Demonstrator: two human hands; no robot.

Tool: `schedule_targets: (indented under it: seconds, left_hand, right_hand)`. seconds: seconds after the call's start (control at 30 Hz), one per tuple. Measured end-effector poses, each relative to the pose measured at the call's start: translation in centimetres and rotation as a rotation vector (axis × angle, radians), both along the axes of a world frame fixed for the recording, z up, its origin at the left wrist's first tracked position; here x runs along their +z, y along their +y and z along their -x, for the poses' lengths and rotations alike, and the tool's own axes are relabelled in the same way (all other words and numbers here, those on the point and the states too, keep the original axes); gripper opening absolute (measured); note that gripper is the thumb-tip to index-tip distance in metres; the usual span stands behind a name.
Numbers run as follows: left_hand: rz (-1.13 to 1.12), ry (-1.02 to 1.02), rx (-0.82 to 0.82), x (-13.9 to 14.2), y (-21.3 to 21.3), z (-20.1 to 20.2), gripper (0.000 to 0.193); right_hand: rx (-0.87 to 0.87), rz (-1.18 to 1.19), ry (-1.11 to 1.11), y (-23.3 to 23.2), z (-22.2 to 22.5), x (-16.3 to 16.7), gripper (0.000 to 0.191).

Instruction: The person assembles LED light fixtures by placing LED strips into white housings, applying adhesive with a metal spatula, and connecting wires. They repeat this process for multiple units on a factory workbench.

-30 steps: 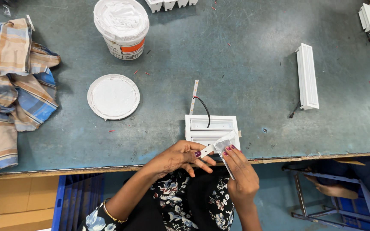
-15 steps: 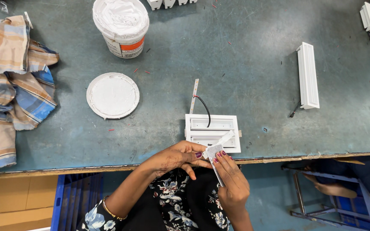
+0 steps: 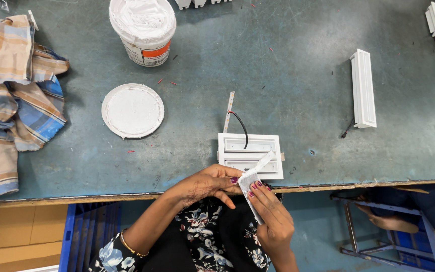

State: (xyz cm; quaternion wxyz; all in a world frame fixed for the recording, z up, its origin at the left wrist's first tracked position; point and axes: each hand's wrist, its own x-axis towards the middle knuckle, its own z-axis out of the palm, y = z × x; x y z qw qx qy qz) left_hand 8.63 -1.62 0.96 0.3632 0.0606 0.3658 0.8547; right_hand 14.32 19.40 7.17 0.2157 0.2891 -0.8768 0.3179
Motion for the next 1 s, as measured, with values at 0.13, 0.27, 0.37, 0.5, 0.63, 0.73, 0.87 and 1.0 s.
schedule_targets:
  seconds: [0.13,0.27,0.37,0.5,0.63,0.73,0.87,1.0]
  left_hand:
    - [-0.003,0.014,-0.005,0.0,-0.2,0.0,0.049]
    - [0.012,0.039,-0.005,0.4,-0.2,0.0,0.049]
    - [0.046,0.084,-0.005,0.8,-0.2,0.0,0.049]
    - [0.031,0.108,-0.026,1.0,-0.2,-0.1,0.049]
    - [0.080,0.150,-0.006,0.6,-0.1,-0.1,0.049]
    - [0.185,0.183,0.028,0.2,0.7,-0.1,0.047]
    - [0.303,0.205,0.055,0.2,0.9,-0.5,0.044]
    - [0.418,0.217,0.110,1.3,1.2,-0.9,0.043]
  right_hand:
    - [0.020,-0.008,-0.009,0.3,0.0,0.0,0.047]
    - [0.033,-0.021,-0.004,0.4,0.2,0.2,0.048]
    - [0.048,-0.017,-0.011,0.6,0.4,0.9,0.044]
    - [0.075,-0.007,0.000,1.1,1.2,2.4,0.038]
    - [-0.005,0.024,-0.052,1.4,2.1,3.9,0.040]
    - [-0.074,0.093,-0.168,1.3,2.6,4.8,0.031]
    - [-0.098,0.121,-0.237,1.5,3.1,5.7,0.023]
    - [-0.167,0.133,-0.348,2.0,3.5,5.6,0.022]
